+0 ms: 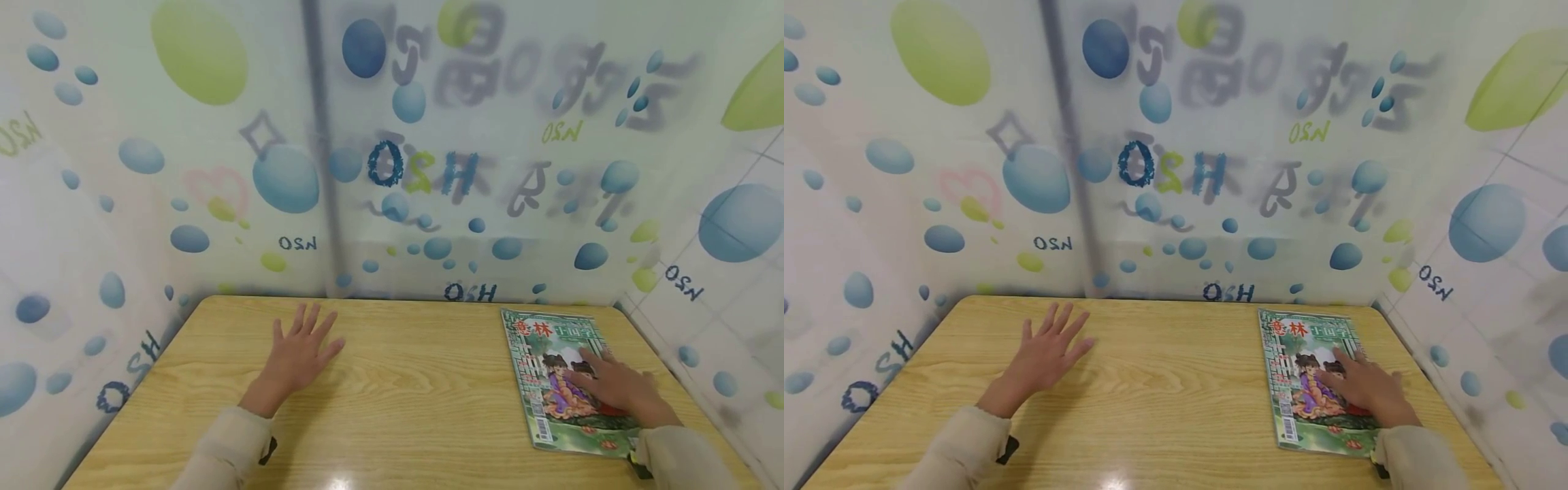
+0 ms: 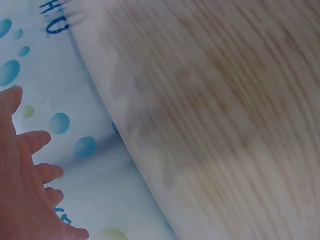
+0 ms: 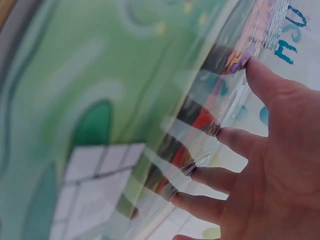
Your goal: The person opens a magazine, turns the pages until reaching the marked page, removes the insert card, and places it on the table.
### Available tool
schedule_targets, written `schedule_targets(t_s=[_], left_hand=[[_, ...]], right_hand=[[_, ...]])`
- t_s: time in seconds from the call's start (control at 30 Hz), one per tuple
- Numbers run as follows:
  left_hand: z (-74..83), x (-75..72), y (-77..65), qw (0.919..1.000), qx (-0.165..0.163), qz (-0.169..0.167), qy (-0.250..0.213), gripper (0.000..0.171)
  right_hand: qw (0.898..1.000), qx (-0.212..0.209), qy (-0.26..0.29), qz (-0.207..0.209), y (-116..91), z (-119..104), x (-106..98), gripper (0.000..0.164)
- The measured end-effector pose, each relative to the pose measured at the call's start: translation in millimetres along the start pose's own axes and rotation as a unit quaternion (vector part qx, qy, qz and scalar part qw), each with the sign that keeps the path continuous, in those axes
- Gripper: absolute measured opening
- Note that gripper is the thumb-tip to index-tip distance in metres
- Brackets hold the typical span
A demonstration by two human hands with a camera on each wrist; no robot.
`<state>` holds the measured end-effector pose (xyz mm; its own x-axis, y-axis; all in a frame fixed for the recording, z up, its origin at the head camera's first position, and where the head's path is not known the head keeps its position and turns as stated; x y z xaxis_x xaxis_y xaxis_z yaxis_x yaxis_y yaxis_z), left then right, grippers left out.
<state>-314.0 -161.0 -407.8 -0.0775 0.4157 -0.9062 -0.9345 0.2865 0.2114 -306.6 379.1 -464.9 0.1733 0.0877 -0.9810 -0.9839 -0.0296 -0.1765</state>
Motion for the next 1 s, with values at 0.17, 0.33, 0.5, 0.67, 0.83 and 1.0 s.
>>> schedule_targets(t_s=[0.17, 0.33, 0.5, 0.67, 0.83, 1.0], left_hand=[[8.3, 4.7, 2.9, 0.9995, 0.001, -0.007, -0.029, 0.063], [15.5, 17.3, 7.2, 0.9987, 0.006, -0.028, -0.043, 0.064], [26.1, 27.0, 11.9, 0.9978, 0.019, -0.041, -0.049, 0.065], [37.5, 31.1, 14.8, 0.9964, 0.03, -0.046, -0.065, 0.063], [47.7, 38.7, 17.0, 0.9953, 0.039, -0.057, -0.068, 0.063], [60.9, 47.7, 19.3, 0.9941, 0.05, -0.067, -0.069, 0.062]], right_hand=[[1.0, -0.004, -0.004, 0.022, -1, -14, -4, 0.095], [0.999, -0.004, -0.017, 0.03, 1, -31, -10, 0.096], [0.999, 0.0, -0.031, 0.025, 2, -43, -12, 0.094], [0.999, -0.006, -0.037, 0.029, 2, -56, -13, 0.09], [0.998, -0.014, -0.048, 0.037, 1, -66, -15, 0.086], [0.998, -0.014, -0.052, 0.039, 3, -67, -15, 0.092]])
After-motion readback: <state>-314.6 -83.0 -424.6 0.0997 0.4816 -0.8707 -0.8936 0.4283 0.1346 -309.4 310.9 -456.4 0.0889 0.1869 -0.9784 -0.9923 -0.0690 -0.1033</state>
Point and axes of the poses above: each hand's wrist, its own y-axis towards the middle knuckle, its own x-axis out of the palm, z = x × y, the point moved 9 cm from there along y, towards the middle knuckle, and after that the axes turned 11 degrees about -y, right-handed, at the moved point
